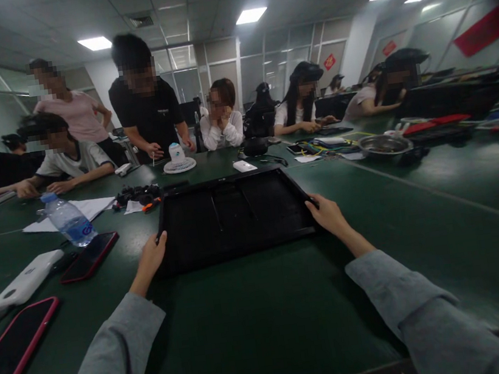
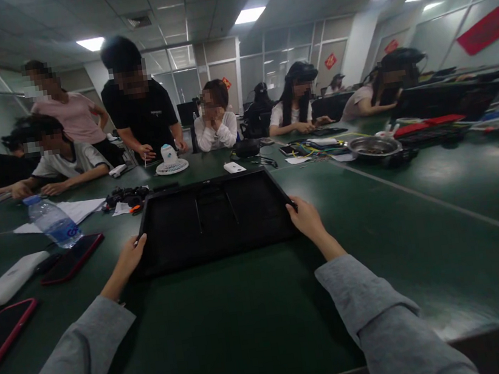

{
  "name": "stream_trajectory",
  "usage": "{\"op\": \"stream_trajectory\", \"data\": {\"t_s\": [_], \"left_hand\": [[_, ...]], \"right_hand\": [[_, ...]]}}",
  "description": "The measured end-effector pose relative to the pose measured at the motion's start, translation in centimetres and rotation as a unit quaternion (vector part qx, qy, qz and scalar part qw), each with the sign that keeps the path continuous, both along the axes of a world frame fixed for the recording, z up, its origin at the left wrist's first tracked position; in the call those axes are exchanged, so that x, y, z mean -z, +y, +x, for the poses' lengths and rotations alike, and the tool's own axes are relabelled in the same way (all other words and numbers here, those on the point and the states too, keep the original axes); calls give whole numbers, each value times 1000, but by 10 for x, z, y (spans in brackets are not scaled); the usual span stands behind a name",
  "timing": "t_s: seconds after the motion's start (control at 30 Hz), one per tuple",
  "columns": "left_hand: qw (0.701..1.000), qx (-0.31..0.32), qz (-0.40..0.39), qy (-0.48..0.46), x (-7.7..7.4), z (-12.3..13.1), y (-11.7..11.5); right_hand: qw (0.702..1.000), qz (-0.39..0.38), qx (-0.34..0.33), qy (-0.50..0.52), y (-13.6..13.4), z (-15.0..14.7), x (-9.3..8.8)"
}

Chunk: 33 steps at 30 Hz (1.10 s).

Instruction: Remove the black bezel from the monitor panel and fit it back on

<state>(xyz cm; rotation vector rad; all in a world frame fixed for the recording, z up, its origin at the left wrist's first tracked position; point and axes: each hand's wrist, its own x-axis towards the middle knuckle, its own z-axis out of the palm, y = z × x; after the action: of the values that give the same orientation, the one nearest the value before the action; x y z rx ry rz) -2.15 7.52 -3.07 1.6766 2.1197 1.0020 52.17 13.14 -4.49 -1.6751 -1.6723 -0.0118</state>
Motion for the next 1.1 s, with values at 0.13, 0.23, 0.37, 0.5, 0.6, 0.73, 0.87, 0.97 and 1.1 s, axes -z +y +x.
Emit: {"op": "stream_trajectory", "data": {"t_s": [0.13,0.23,0.37,0.5,0.6,0.73,0.87,0.97,1.1], "left_hand": [[992,-55,-40,104,-11,3,-12],[986,-65,-31,147,-15,7,-19],[986,-59,-28,153,-13,11,-19],[989,-53,-51,132,-14,11,-17],[990,-51,-60,117,-20,6,-17],[988,-79,-56,117,-25,-4,-19],[985,-92,-27,146,-27,3,-26],[970,-88,86,210,-30,23,-32],[956,14,170,238,-30,52,-36]], "right_hand": [[1000,-3,-6,-22,-2,-3,-4],[999,-11,7,-33,-4,-7,-6],[999,-14,7,-30,-6,-10,-4],[1000,-1,-1,-27,-6,-9,-2],[1000,-3,-1,-28,-6,-9,-2],[1000,-14,-2,-17,-6,-15,-3],[1000,-14,-14,-19,-8,-21,-2],[997,37,12,-62,-13,-26,-10],[988,126,39,-84,-27,-47,-26]]}}
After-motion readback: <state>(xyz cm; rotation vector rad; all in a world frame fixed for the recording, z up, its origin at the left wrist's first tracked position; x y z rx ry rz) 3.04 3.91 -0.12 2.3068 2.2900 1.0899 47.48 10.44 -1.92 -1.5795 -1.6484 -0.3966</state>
